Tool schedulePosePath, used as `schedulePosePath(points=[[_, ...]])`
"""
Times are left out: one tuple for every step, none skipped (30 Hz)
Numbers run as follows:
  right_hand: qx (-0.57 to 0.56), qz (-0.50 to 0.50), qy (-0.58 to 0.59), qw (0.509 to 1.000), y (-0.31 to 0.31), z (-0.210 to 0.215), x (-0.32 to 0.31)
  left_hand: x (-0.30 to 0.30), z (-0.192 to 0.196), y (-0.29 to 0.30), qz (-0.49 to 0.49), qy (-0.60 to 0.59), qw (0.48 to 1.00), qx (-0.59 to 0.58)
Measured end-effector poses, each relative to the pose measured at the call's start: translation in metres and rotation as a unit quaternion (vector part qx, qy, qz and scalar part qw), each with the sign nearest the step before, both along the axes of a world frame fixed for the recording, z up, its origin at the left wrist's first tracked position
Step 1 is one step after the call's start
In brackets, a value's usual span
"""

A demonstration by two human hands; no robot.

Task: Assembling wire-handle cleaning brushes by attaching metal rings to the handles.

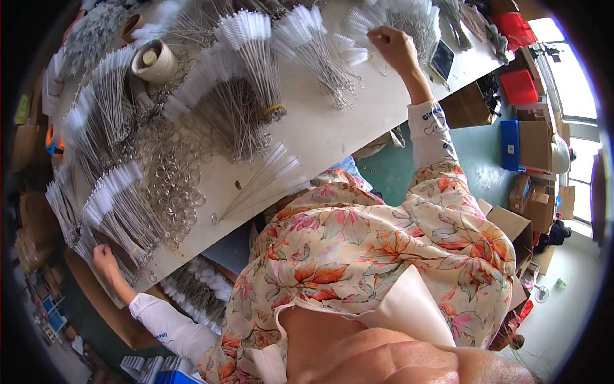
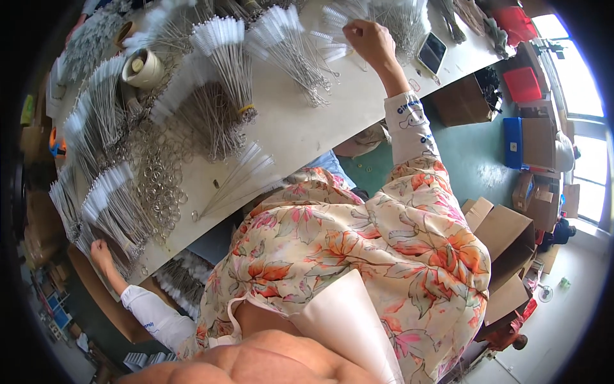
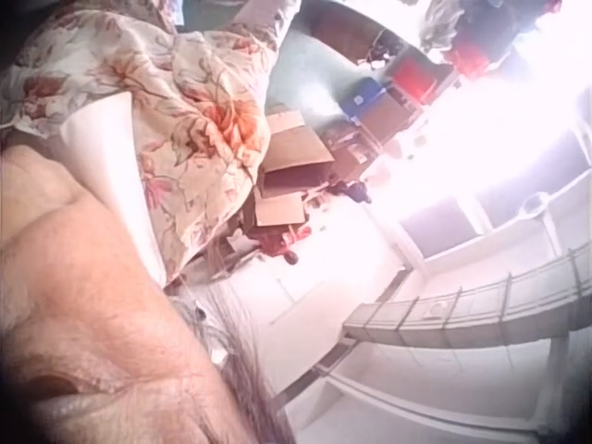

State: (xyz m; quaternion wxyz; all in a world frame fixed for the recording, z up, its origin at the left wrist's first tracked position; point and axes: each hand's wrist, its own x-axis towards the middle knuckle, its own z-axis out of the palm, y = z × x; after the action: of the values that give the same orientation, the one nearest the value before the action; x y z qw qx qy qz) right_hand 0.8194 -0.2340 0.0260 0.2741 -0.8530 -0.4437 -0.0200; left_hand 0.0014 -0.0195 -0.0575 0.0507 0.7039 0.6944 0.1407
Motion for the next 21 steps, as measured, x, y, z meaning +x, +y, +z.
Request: schedulePosePath(points=[[-0.107, -0.008, -0.012, 0.994, -0.005, 0.002, 0.002, -0.002, -0.002, 0.003, -0.005, 0.0, 1.0, 0.0], [-0.116, 0.02, -0.05, 0.992, -0.01, -0.004, 0.007, -0.006, -0.004, 0.005, 0.005, -0.032, 0.999, -0.014], [-0.115, 0.017, -0.049, 0.992, -0.013, -0.006, 0.01, -0.01, -0.006, 0.006, 0.015, -0.063, 0.998, -0.026], [-0.151, 0.03, -0.056, 0.987, -0.014, -0.01, 0.012, -0.016, -0.007, 0.006, 0.023, -0.074, 0.997, -0.02], [-0.186, 0.044, -0.062, 0.979, -0.014, -0.016, 0.013, -0.022, -0.006, 0.007, 0.024, -0.071, 0.997, -0.018], [-0.147, 0.06, -0.129, 0.979, -0.014, -0.024, 0.013, -0.023, -0.004, 0.009, 0.054, -0.09, 0.994, -0.025], [-0.146, 0.062, -0.128, 0.979, -0.012, -0.029, 0.017, -0.026, -0.003, 0.008, 0.086, -0.108, 0.99, -0.032], [-0.164, 0.068, -0.134, 0.975, -0.009, -0.034, 0.02, -0.029, -0.001, 0.007, 0.089, -0.107, 0.99, -0.03], [-0.185, 0.066, -0.142, 0.97, -0.01, -0.035, 0.023, -0.011, 0.003, 0.007, 0.106, -0.125, 0.986, -0.033], [-0.187, 0.064, -0.141, 0.97, -0.01, -0.037, 0.028, 0.002, 0.01, 0.003, 0.125, -0.142, 0.981, -0.034], [-0.183, 0.073, -0.131, 0.972, -0.012, -0.037, 0.035, 0.013, 0.015, -0.001, 0.123, -0.141, 0.982, -0.036], [-0.176, 0.084, -0.121, 0.973, -0.014, -0.035, 0.04, 0.022, 0.023, -0.007, 0.133, -0.169, 0.975, -0.049], [-0.159, 0.074, -0.095, 0.98, -0.015, -0.029, 0.043, 0.029, 0.029, -0.013, 0.144, -0.197, 0.968, -0.063], [-0.129, 0.062, -0.071, 0.987, -0.016, -0.023, 0.047, 0.035, 0.036, -0.02, 0.145, -0.195, 0.968, -0.063], [-0.098, 0.048, -0.049, 0.993, -0.021, -0.016, 0.053, 0.042, 0.043, -0.025, 0.158, -0.276, 0.944, -0.081], [-0.055, 0.042, -0.046, 0.997, -0.018, -0.009, 0.061, 0.044, 0.046, -0.029, 0.173, -0.358, 0.912, -0.1], [-0.044, -0.01, 0.029, 0.999, -0.017, 0.001, 0.067, 0.044, 0.046, -0.03, 0.173, -0.358, 0.912, -0.102], [0.009, -0.007, 0.003, 1.0, -0.013, -0.003, 0.083, 0.044, 0.047, -0.031, 0.18, -0.371, 0.907, -0.09], [0.062, -0.005, -0.023, 0.998, -0.005, -0.008, 0.106, 0.044, 0.048, -0.032, 0.187, -0.383, 0.901, -0.079], [0.062, -0.005, -0.022, 0.998, 0.005, -0.011, 0.122, 0.041, 0.049, -0.031, 0.188, -0.382, 0.902, -0.078], [0.079, -0.026, 0.033, 0.996, 0.017, -0.012, 0.137, 0.035, 0.049, -0.029, 0.177, -0.409, 0.892, -0.081]])
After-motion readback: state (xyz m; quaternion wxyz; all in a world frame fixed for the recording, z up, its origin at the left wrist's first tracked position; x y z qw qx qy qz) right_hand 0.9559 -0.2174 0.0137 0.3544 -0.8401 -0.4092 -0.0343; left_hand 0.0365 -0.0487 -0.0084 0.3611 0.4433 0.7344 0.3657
